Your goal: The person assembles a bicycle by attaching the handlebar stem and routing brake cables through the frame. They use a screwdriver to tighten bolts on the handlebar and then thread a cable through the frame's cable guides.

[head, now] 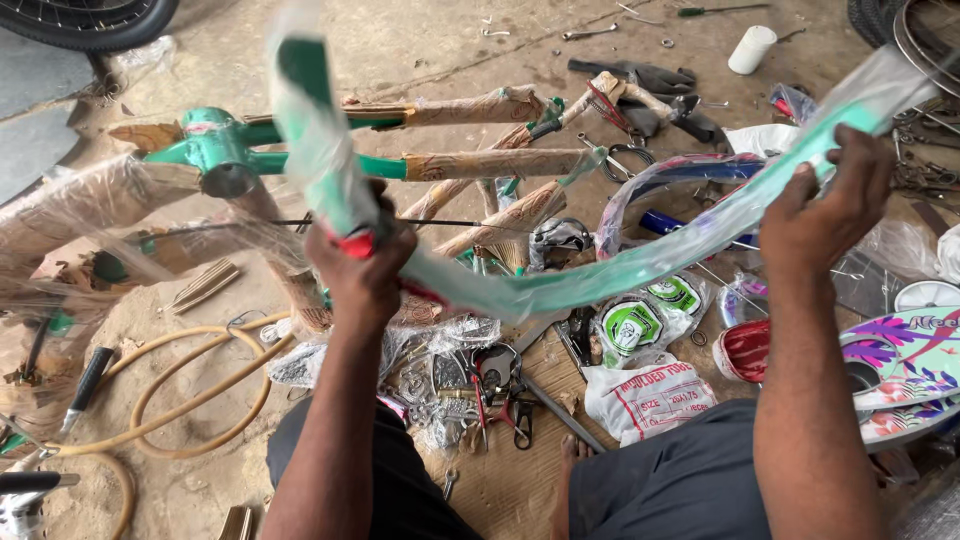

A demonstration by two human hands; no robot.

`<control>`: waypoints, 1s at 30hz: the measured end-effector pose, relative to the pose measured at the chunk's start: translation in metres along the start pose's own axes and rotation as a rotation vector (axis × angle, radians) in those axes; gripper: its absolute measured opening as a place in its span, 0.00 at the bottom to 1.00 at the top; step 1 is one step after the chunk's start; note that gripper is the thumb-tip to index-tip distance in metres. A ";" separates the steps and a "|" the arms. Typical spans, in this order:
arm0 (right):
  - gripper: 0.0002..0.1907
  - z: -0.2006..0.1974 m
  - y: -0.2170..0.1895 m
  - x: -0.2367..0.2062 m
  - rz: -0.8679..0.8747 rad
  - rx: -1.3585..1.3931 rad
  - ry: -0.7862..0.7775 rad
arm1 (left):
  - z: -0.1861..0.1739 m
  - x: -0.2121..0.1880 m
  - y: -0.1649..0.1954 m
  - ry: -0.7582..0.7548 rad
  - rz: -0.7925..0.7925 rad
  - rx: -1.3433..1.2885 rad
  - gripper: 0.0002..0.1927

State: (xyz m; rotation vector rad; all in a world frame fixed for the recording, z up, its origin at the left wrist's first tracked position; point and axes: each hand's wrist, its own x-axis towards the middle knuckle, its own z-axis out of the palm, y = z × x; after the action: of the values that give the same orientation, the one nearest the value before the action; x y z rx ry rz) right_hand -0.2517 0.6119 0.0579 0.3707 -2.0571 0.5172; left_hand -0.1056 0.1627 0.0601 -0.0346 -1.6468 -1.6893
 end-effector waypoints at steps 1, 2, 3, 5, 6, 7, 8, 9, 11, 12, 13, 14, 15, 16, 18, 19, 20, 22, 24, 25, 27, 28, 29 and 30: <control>0.24 0.002 -0.003 0.000 -0.063 0.011 -0.012 | 0.009 0.007 0.004 0.002 0.033 0.039 0.23; 0.21 0.005 -0.004 -0.001 -0.125 0.021 -0.023 | 0.020 0.015 0.009 0.003 0.068 0.077 0.23; 0.18 0.009 -0.003 -0.001 -0.141 0.035 -0.175 | 0.033 0.025 0.013 0.019 0.076 0.006 0.23; 0.17 0.017 0.000 -0.002 -0.169 0.022 -0.325 | 0.057 0.045 0.023 0.056 0.089 -0.132 0.22; 0.18 0.021 0.002 -0.004 -0.179 -0.004 -0.318 | 0.067 0.055 0.028 0.049 0.126 -0.127 0.21; 0.19 0.025 0.003 -0.005 -0.193 -0.029 -0.307 | 0.075 0.066 0.034 0.044 0.166 -0.122 0.20; 0.20 0.030 0.005 -0.005 -0.173 -0.056 -0.312 | 0.083 0.077 0.040 0.042 0.210 -0.115 0.19; 0.20 0.035 0.005 -0.006 -0.151 -0.081 -0.317 | 0.090 0.088 0.045 0.052 0.269 -0.121 0.18; 0.25 0.049 0.007 -0.004 -0.135 -0.143 -0.307 | 0.105 0.105 0.052 0.070 0.375 -0.126 0.18; 0.29 0.059 0.006 -0.003 -0.139 -0.180 -0.293 | 0.114 0.111 0.054 0.085 0.378 -0.158 0.17; 0.32 0.069 0.007 -0.002 -0.144 -0.217 -0.280 | 0.122 0.117 0.054 0.102 0.379 -0.189 0.17; 0.28 0.080 0.009 0.002 -0.129 -0.206 -0.254 | 0.129 0.123 0.053 0.118 0.387 -0.221 0.16; 0.25 0.093 0.011 0.007 -0.115 -0.193 -0.224 | 0.134 0.127 0.050 0.115 0.413 -0.204 0.16; 0.21 0.106 0.013 0.010 -0.102 -0.178 -0.197 | 0.138 0.131 0.044 0.113 0.436 -0.186 0.15; 0.17 0.130 0.017 0.010 -0.072 -0.192 -0.162 | 0.139 0.137 0.030 0.115 0.452 -0.140 0.14; 0.14 0.143 0.017 0.010 -0.054 -0.198 -0.142 | 0.139 0.142 0.022 0.116 0.446 -0.113 0.15; 0.15 0.156 0.016 0.007 -0.044 -0.166 -0.156 | 0.137 0.144 0.013 0.117 0.431 -0.084 0.15; 0.16 0.182 0.012 -0.004 -0.023 -0.107 -0.199 | 0.130 0.151 -0.004 0.081 0.468 -0.020 0.14; 0.15 0.211 0.004 -0.016 -0.022 -0.060 -0.267 | 0.123 0.157 -0.014 0.025 0.486 0.036 0.15; 0.14 0.223 0.001 -0.023 -0.019 -0.036 -0.303 | 0.119 0.158 -0.017 -0.013 0.474 0.062 0.16; 0.16 0.250 -0.010 -0.035 0.050 -0.003 -0.467 | 0.107 0.157 -0.020 -0.097 0.481 0.118 0.19; 0.17 0.259 -0.016 -0.039 0.081 0.013 -0.541 | 0.100 0.155 -0.019 -0.149 0.514 0.145 0.20; 0.15 0.266 -0.021 -0.047 -0.076 0.041 -0.596 | 0.095 0.156 -0.017 -0.213 0.552 0.171 0.21; 0.14 0.273 -0.029 -0.056 -0.234 0.069 -0.651 | 0.089 0.156 -0.016 -0.242 0.505 0.250 0.21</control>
State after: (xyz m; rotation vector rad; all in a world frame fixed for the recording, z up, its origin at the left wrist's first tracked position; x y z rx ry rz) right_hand -0.4106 0.4533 -0.1096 0.9035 -2.5693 0.3489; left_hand -0.2670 0.1621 0.1409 -0.5064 -1.8237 -1.1246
